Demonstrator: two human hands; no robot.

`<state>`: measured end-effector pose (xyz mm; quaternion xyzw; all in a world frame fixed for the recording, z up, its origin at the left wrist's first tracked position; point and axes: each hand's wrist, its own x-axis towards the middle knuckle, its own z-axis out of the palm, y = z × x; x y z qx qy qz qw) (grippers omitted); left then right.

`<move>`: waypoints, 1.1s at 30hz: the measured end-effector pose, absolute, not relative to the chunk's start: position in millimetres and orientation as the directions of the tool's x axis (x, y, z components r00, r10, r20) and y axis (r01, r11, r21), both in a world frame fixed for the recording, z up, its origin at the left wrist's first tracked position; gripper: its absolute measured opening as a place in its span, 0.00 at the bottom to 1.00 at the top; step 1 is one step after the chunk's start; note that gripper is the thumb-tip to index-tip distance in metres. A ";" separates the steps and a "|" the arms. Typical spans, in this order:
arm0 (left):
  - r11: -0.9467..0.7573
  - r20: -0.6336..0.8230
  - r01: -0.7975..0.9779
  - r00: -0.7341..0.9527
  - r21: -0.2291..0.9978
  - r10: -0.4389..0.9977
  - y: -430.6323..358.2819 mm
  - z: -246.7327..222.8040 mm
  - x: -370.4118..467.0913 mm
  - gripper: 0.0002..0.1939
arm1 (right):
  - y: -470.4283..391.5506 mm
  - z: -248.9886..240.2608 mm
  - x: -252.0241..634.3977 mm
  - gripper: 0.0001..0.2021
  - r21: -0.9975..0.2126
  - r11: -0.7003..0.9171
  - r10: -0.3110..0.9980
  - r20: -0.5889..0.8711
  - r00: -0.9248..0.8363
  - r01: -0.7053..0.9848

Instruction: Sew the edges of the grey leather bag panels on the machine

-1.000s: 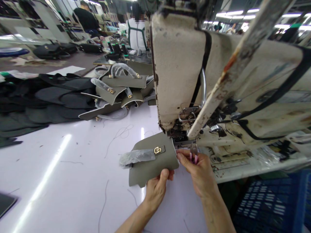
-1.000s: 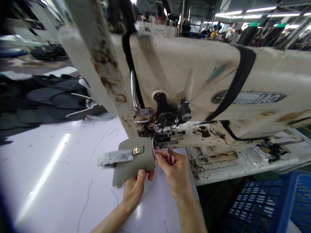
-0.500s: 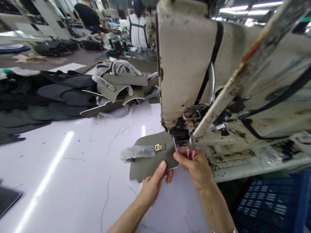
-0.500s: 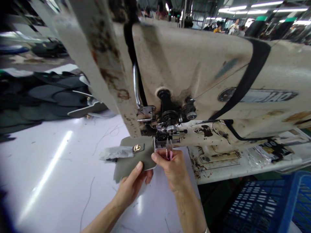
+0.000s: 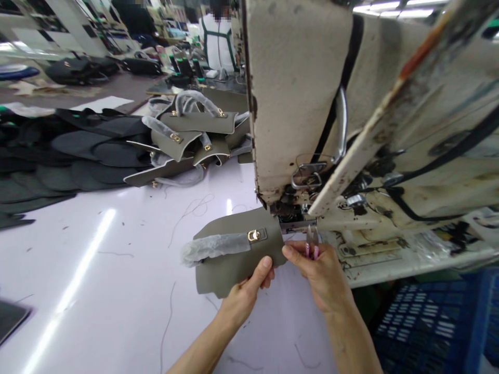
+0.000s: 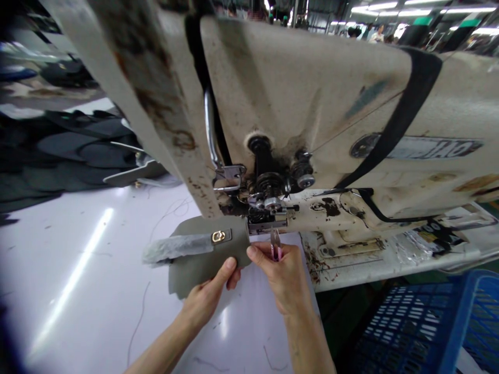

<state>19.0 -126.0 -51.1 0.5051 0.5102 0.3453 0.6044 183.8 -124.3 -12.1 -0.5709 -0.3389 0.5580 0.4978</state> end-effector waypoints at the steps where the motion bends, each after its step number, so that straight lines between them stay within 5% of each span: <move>1: 0.253 -0.270 0.102 0.216 0.962 0.938 -127.0 -50.8 21.1 0.25 | -125.4 -12.2 184.1 0.10 -0.948 -0.270 0.944 -0.295 0.145 -0.170; 6: 0.265 -0.280 0.114 0.147 0.957 0.949 -131.2 -53.8 25.3 0.25 | -133.2 -10.4 184.3 0.16 -0.961 -0.229 0.957 -0.252 0.144 -0.157; 11: 0.280 -0.290 0.084 0.146 0.956 0.946 -133.4 -52.9 25.5 0.23 | -142.1 -11.7 176.6 0.10 -0.960 -0.222 0.952 -0.251 0.175 -0.169; 19: 0.306 -0.317 0.095 0.129 0.947 0.940 -132.1 -50.1 31.8 0.25 | -146.4 -17.5 155.4 0.14 -0.968 -0.217 0.910 -0.152 0.387 0.129; 23: 0.342 -0.366 0.129 0.361 0.931 0.858 -141.7 -38.9 25.2 0.28 | -142.9 -28.9 152.9 0.13 -0.979 -0.206 0.890 -0.189 0.415 -0.003; 25: 0.232 -0.276 0.150 0.487 0.961 0.828 -153.0 -30.4 12.5 0.28 | -141.5 -33.7 153.6 0.13 -0.975 -0.216 0.881 -0.215 0.421 -0.047; 28: -0.118 0.008 0.365 0.289 0.924 0.957 -167.0 -23.9 -17.6 0.22 | -139.9 -36.8 155.3 0.13 -0.972 -0.186 0.899 -0.226 0.375 -0.140; 31: -0.334 0.333 0.693 0.141 0.639 0.932 -159.8 -28.4 -43.0 0.13 | -139.1 -36.1 156.1 0.11 -0.964 -0.160 0.914 -0.226 0.337 -0.212; 33: -0.377 0.344 0.808 0.232 0.452 0.910 -140.8 -31.9 -47.8 0.22 | -138.6 -35.3 155.3 0.09 -0.956 -0.164 0.921 -0.236 0.309 -0.243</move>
